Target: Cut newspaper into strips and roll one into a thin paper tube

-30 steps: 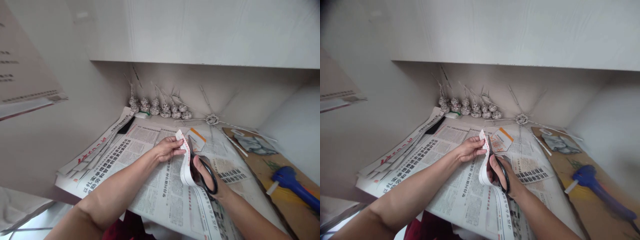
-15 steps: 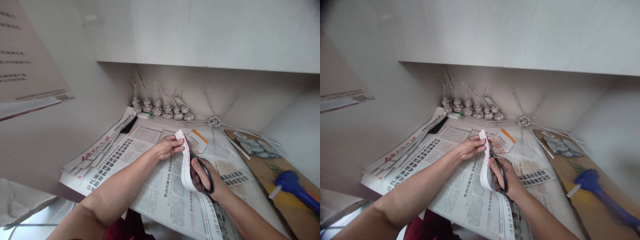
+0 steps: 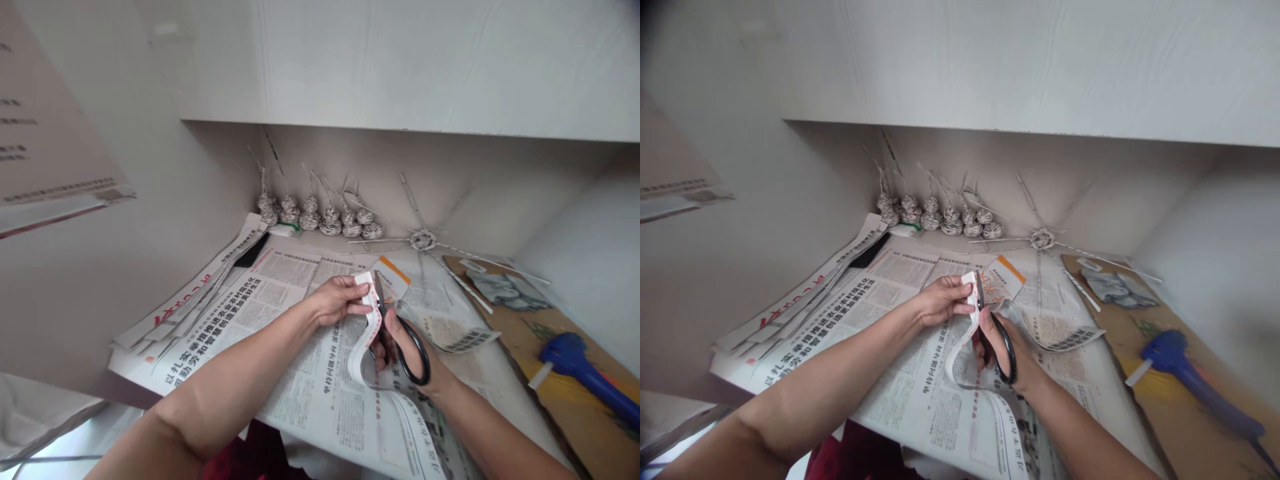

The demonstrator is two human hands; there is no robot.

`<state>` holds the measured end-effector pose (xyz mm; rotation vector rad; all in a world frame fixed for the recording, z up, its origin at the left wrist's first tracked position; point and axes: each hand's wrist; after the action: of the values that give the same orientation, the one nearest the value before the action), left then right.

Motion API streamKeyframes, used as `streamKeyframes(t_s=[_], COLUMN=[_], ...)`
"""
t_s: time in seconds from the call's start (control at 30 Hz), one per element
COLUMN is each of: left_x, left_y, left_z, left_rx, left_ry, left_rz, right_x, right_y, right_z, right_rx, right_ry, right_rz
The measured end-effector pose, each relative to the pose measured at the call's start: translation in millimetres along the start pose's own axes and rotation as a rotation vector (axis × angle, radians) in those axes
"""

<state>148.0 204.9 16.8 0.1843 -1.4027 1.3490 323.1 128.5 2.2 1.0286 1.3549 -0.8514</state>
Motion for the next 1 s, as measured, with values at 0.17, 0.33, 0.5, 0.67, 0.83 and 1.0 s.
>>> streamKeyframes(t_s=[0.17, 0.33, 0.5, 0.67, 0.83, 1.0], left_x=[2, 5, 4, 1, 0, 10], left_y=[1, 4, 4, 4, 12, 18], left_z=[0, 0, 1, 1, -5, -9], left_rx=[-0.020, -0.010, -0.027, -0.029, -0.060, 0.037], left_ry=[0.005, 0.010, 0.016, 0.002, -0.058, -0.194], left_rz=[0.011, 0.008, -0.104, -0.169, -0.134, 0.006], right_x=[-8, -19, -16, -13, -13, -2], right_y=[-7, -16, -13, -11, -1, 12], right_z=[2, 2, 0, -2, -1, -4], right_rx=[0.071, 0.132, 0.098, 0.082, 0.194, 0.211], right_ry=[-0.075, -0.116, -0.085, -0.032, 0.176, 0.401], right_rz=[-0.090, -0.051, -0.073, -0.097, 0.018, 0.316])
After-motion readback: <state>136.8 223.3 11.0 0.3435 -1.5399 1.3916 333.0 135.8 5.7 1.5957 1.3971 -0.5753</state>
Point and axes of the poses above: each hand's wrist, its own z-axis away from the middle knuckle, its own y-axis out of the back of the hand, x = y × z, and after that the axes turned 9 degrees about y, right-handed
